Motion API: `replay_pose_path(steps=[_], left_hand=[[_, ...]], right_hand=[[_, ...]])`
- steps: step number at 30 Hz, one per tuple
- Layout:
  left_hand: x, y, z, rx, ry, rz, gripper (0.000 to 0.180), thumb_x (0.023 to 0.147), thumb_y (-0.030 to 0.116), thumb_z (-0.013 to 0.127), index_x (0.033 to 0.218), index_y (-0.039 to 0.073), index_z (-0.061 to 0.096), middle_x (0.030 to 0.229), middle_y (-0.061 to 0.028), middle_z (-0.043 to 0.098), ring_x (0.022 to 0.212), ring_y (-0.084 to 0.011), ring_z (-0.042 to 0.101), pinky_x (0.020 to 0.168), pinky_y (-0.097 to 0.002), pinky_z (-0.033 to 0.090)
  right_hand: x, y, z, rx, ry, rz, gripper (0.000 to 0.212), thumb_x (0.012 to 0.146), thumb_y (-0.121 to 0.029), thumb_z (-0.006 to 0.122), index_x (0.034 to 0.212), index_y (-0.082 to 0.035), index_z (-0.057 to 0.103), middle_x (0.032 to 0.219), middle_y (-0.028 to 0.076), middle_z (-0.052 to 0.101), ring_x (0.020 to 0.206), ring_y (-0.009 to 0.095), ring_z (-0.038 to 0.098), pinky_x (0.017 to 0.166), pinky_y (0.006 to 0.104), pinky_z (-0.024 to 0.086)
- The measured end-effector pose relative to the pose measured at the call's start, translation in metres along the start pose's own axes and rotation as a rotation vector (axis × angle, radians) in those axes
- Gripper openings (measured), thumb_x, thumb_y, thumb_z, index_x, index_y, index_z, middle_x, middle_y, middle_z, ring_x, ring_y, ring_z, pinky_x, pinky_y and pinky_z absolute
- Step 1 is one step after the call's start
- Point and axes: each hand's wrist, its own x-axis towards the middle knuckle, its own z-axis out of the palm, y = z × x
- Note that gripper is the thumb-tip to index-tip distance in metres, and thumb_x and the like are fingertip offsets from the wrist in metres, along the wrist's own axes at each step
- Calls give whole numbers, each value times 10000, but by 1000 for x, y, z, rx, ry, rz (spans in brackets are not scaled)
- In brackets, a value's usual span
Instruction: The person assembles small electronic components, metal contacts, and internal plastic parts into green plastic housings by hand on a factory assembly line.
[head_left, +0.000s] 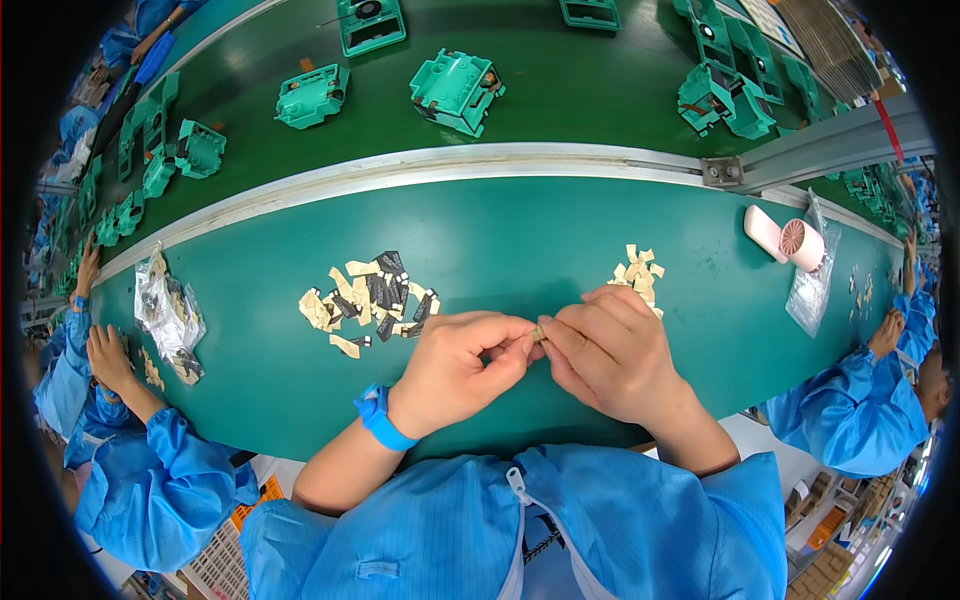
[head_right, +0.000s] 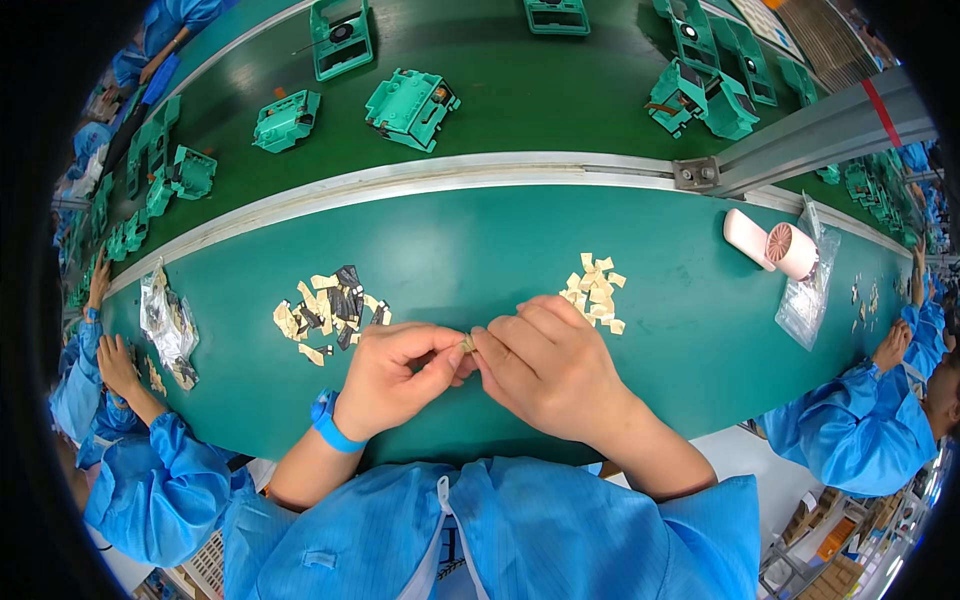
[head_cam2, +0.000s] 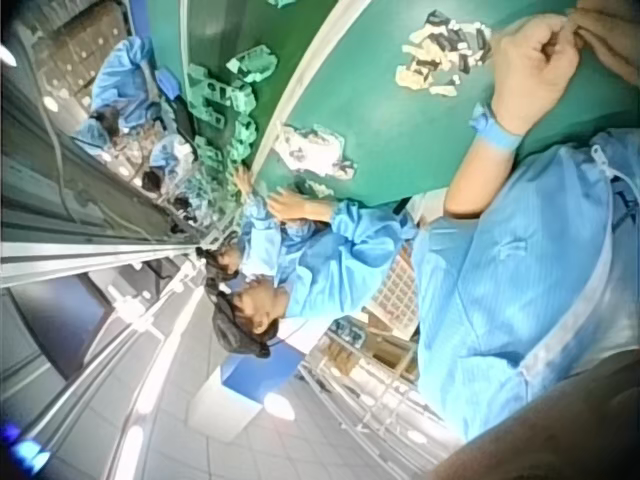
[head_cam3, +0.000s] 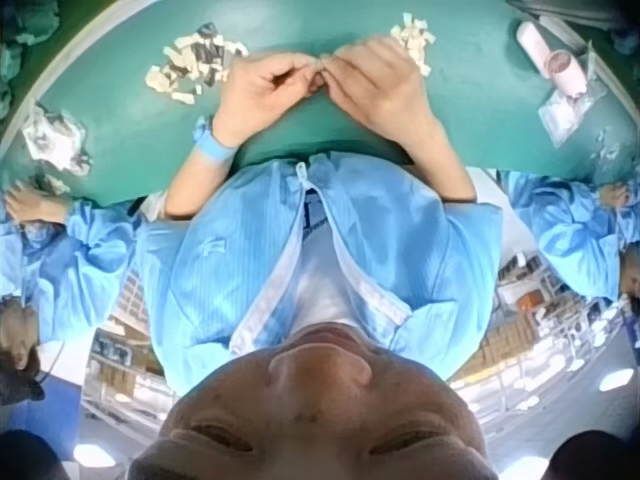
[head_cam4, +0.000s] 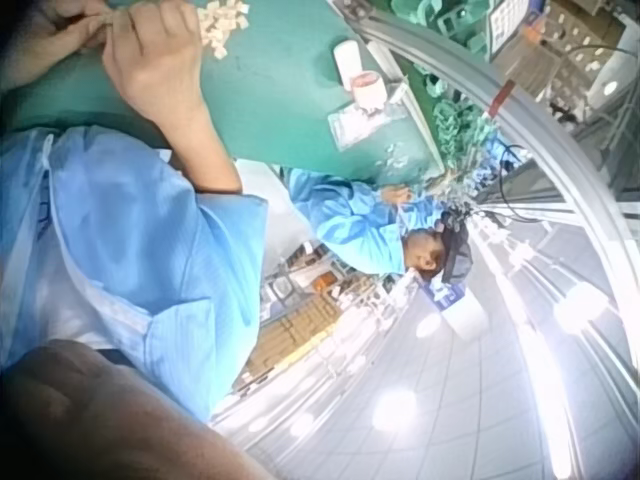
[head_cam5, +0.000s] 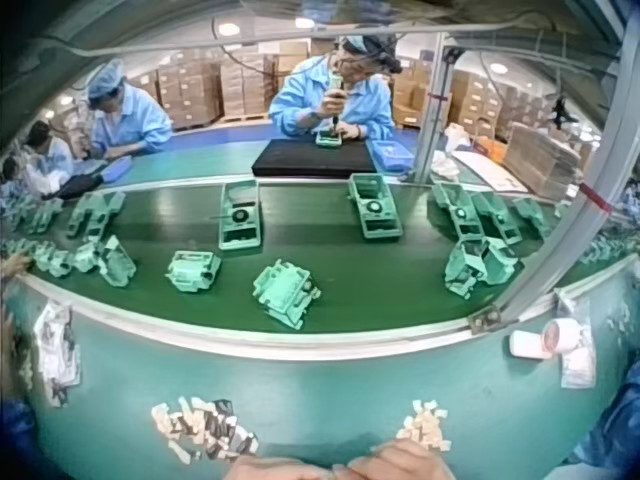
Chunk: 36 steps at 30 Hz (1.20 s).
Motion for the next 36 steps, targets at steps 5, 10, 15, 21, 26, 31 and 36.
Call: replay_pose_path(steps=[5, 10, 15, 21, 26, 31, 36], left_hand=[[0, 3, 8, 96, 70, 57, 118, 886, 43, 587, 951, -10, 669, 788, -93, 699, 646, -154, 672, 577, -261, 537], [3, 3, 16, 298, 84, 196, 92, 864, 46, 602, 925, 2, 655, 779, -94, 688, 655, -181, 672, 582, -276, 531], [7, 8, 20, 303, 38, 186, 75, 862, 53, 604, 902, 7, 647, 775, -90, 686, 663, -178, 667, 591, -272, 526], [9, 13, 20, 79, -71, 15, 98, 897, 72, 577, 913, -3, 638, 769, -65, 688, 668, -109, 643, 598, -242, 514], [16, 15, 24, -46, -118, -102, 142, 942, 116, 539, 933, -1, 617, 792, -61, 671, 705, -101, 626, 644, -242, 515], [30, 24, 37, -8, -124, -38, 147, 963, 130, 518, 949, 3, 591, 829, -61, 662, 750, -108, 620, 672, -255, 513], [40, 22, 50, 104, -153, 139, 126, 948, 119, 535, 944, 3, 584, 839, -101, 643, 762, -212, 636, 672, -309, 503]], right_hand=[[-3, 0, 4, -154, 25, -42, 269, 640, -35, 707, 896, 22, 646, 820, 71, 577, 679, 205, 545, 680, 338, 474], [-8, 4, 5, -169, 32, -48, 179, 614, -32, 694, 775, -10, 620, 760, 62, 555, 652, 196, 531, 645, 331, 459], [-14, 7, -3, -66, 45, 56, 157, 600, -19, 695, 724, -45, 601, 723, 42, 562, 631, 203, 536, 609, 325, 449], [-29, 28, -26, -87, 156, 275, 171, 599, 2, 700, 732, -65, 617, 714, 46, 592, 655, 226, 573, 603, 345, 456], [-46, 41, -46, -349, 133, 473, 121, 693, 39, 676, 759, -55, 637, 772, 45, 611, 693, 225, 580, 633, 344, 460], [-51, 39, -51, -219, 145, 453, 134, 716, -11, 694, 840, -42, 654, 808, 60, 614, 722, 230, 568, 643, 337, 458], [-56, 28, -47, 470, 115, 605, 231, 767, -55, 700, 988, 0, 661, 873, 105, 637, 766, 189, 592, 697, 292, 476]])
